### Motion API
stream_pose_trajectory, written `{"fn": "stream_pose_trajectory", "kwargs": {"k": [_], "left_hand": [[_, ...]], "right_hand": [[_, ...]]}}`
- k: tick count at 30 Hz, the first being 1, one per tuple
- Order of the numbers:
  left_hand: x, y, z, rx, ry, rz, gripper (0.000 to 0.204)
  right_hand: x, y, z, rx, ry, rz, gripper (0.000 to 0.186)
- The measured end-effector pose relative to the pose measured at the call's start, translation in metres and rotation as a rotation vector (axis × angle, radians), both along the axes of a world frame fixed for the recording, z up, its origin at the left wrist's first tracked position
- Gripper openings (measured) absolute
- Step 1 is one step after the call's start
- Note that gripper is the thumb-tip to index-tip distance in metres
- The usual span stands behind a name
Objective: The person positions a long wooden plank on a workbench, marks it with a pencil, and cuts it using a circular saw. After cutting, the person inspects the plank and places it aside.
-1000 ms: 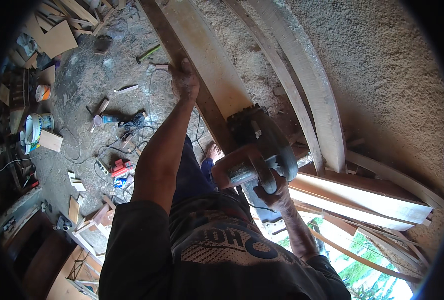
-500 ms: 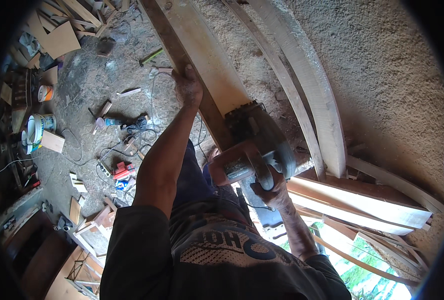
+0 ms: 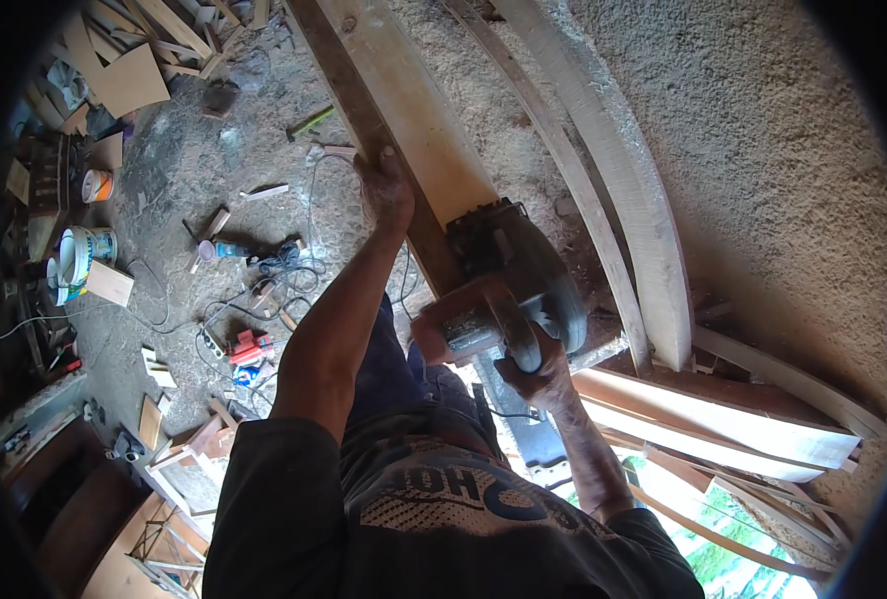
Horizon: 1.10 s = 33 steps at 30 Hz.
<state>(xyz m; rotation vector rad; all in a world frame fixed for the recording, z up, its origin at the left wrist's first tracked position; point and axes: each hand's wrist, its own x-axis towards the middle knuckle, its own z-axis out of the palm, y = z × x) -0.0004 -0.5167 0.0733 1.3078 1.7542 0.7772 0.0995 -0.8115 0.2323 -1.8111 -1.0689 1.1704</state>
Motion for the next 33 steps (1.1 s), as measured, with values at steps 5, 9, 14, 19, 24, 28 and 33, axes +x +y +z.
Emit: {"fn": "stream_pose_trajectory", "kwargs": {"k": [5, 9, 14, 19, 24, 28, 33], "left_hand": [[-0.002, 0.002, -0.005, 0.021, -0.036, -0.014, 0.08], [-0.001, 0.001, 0.0, -0.004, -0.081, -0.038, 0.079], [-0.004, 0.005, -0.015, 0.072, -0.116, -0.038, 0.076], [0.0, 0.002, -0.008, 0.074, -0.116, -0.049, 0.073], [-0.003, 0.005, -0.008, 0.077, -0.137, -0.061, 0.07], [-0.006, 0.004, -0.007, 0.047, -0.161, -0.065, 0.073], [-0.016, 0.023, -0.02, 0.052, -0.14, -0.176, 0.082]], "right_hand": [[0.0, 0.013, 0.001, -0.002, 0.005, 0.02, 0.051], [0.001, 0.024, 0.001, 0.002, -0.005, 0.025, 0.052], [0.001, 0.037, -0.001, 0.022, -0.02, 0.011, 0.046], [0.001, 0.047, -0.007, 0.078, -0.028, -0.021, 0.036], [-0.002, 0.065, -0.005, 0.062, 0.003, -0.046, 0.032], [-0.003, 0.074, -0.008, 0.094, 0.008, -0.061, 0.031], [0.003, 0.073, -0.006, 0.011, -0.036, 0.005, 0.045]]}}
